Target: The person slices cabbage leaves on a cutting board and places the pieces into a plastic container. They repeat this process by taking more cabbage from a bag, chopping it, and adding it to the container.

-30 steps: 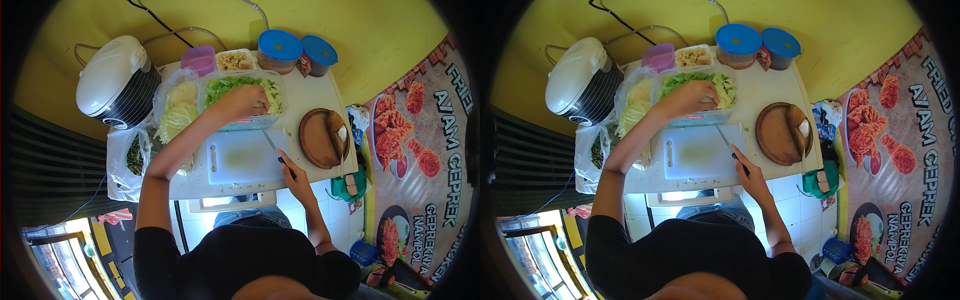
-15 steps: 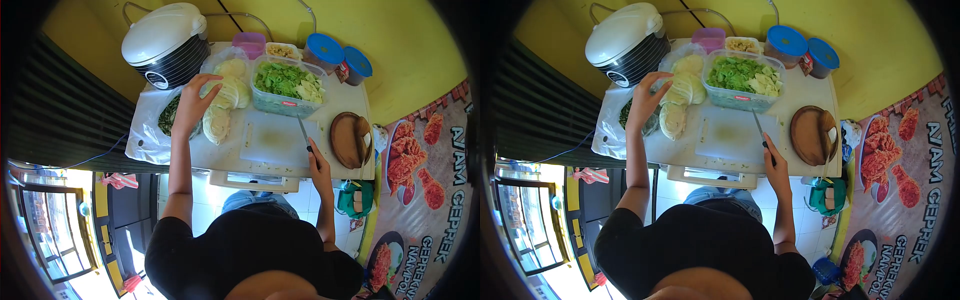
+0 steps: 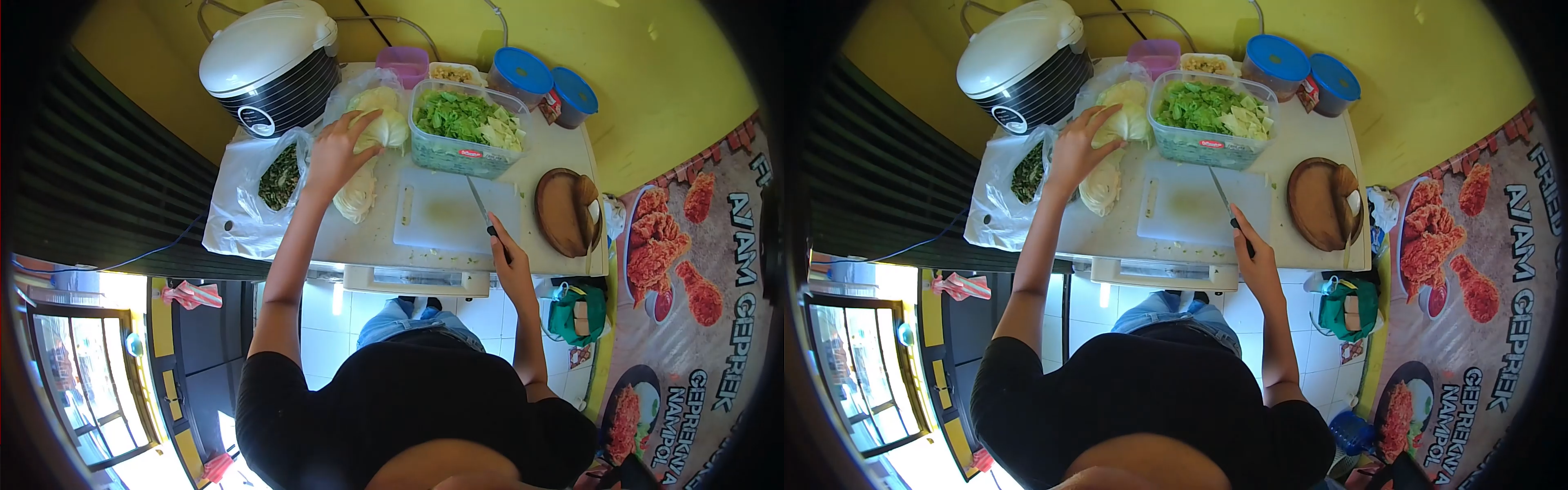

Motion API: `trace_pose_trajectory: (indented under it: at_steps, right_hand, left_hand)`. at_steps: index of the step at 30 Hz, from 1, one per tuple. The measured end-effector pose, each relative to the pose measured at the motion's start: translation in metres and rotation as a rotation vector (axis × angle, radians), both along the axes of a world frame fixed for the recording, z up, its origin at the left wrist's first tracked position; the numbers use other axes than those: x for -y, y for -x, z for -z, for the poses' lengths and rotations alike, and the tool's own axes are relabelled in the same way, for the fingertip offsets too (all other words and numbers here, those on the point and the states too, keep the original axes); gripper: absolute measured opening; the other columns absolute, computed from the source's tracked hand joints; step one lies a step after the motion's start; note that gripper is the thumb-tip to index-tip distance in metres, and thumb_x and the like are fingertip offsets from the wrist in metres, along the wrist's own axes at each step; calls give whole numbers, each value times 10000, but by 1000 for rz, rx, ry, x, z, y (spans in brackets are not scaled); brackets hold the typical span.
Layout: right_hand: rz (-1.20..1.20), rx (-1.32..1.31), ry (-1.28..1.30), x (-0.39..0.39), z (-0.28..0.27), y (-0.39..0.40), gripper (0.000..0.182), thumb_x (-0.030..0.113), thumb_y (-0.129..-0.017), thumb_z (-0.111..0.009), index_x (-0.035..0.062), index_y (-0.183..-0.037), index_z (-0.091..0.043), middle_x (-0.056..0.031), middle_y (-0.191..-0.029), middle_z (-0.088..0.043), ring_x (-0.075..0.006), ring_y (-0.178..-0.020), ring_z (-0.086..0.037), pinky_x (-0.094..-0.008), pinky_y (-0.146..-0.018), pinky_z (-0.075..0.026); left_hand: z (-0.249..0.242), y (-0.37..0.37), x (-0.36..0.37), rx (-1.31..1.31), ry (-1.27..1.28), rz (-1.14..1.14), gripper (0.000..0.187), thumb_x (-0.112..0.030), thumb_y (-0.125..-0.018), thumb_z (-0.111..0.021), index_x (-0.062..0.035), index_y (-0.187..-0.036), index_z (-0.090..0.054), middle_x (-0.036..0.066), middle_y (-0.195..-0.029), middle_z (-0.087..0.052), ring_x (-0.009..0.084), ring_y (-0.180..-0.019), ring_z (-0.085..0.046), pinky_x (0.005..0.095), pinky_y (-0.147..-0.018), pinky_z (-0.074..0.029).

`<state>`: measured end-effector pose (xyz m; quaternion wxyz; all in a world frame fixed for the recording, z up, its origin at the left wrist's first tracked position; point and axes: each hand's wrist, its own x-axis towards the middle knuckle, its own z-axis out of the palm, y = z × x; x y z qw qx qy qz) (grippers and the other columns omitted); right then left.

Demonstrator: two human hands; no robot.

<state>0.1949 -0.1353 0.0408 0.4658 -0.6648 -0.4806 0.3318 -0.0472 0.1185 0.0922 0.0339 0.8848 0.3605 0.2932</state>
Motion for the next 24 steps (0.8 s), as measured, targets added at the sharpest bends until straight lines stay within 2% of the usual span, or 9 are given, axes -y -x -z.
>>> trace_pose_trajectory:
  at_steps: [4, 7, 8, 10, 11, 13, 19, 23, 24]
  right_hand:
    - [14, -11, 46, 4, -3, -2, 412, 153, -1010, -470, 131, -1422, -471, -73, -1153, -628, -90, -841, -492, -237, -855, -431]
    - [39, 2, 6, 7, 4, -6, 413, 146, -1009, -468, 130, -1422, -470, -88, -1221, -617, -87, -909, -498, -239, -887, -419]
    - [50, 3, 11, 8, 5, -7, 413, 146, -1009, -468, 130, -1422, -470, -88, -1221, -617, -87, -909, -498, -239, -887, -419]
    - [75, 24, -44, 9, 6, -9, 420, 137, -1011, -470, 136, -1431, -466, 67, -721, -368, -38, -617, -296, -183, -557, -280]
    - [84, 25, -40, 10, 5, -10, 420, 137, -1011, -470, 136, -1431, -466, 67, -721, -368, -38, -617, -296, -183, -557, -280]
    - [83, -2, -13, 13, -1, -12, 414, 140, -1007, -467, 128, -1421, -470, -81, -1215, -620, -80, -900, -484, -232, -876, -413]
    - [90, -20, 45, 17, 2, -15, 424, 146, -1010, -467, 135, -1433, -455, -62, -1174, -626, -71, -826, -462, -219, -814, -425]
    - [76, -92, 148, 13, 2, -13, 430, 164, -1012, -474, 151, -1440, -448, -69, -1175, -625, -80, -840, -475, -217, -823, -426]
    - [64, -157, 95, 10, 7, -12, 445, 172, -1010, -486, 138, -1450, -432, -1, -956, -524, -49, -709, -388, -197, -667, -347]
  left_hand:
    - [-29, 0, 43, 153, -34, -31, 608, -269, -733, -801, -172, -1293, -585, 151, -1234, -599, 362, -1077, -607, 422, -895, -496]
    - [-23, -10, 78, 248, 29, 27, 615, -286, -732, -805, -161, -1293, -586, 156, -1238, -601, 363, -1065, -613, 421, -895, -498]
    - [-17, -17, 89, 306, 54, 65, 618, -326, -738, -798, -176, -1298, -585, 153, -1237, -601, 361, -1028, -624, 420, -873, -507]
    - [5, -34, 108, 327, 117, 104, 641, -332, -746, -797, -179, -1324, -566, 167, -1237, -600, 365, -1084, -599, 432, -920, -482]
    - [17, -44, 117, 390, 238, 140, 649, -360, -759, -783, -182, -1340, -553, 172, -1253, -590, 365, -1119, -579, 451, -966, -445]
    - [38, -55, 126, 450, 365, 181, 658, -389, -772, -768, -185, -1355, -540, 176, -1269, -579, 365, -1155, -558, 469, -1011, -409]
    - [78, -63, 123, -102, -5, -57, 614, -478, -893, -603, -143, -1394, -489, 157, -1407, -474, 348, -1285, -466, 520, -1107, -275]
    - [86, -60, 113, 6, 250, 184, 626, -442, -933, -553, -103, -1439, -410, 123, -1451, -442, 304, -1354, -397, 503, -1137, -237]
    - [89, -59, 113, 60, 435, 248, 634, -434, -939, -543, -97, -1452, -385, 114, -1461, -433, 285, -1365, -385, 497, -1148, -219]
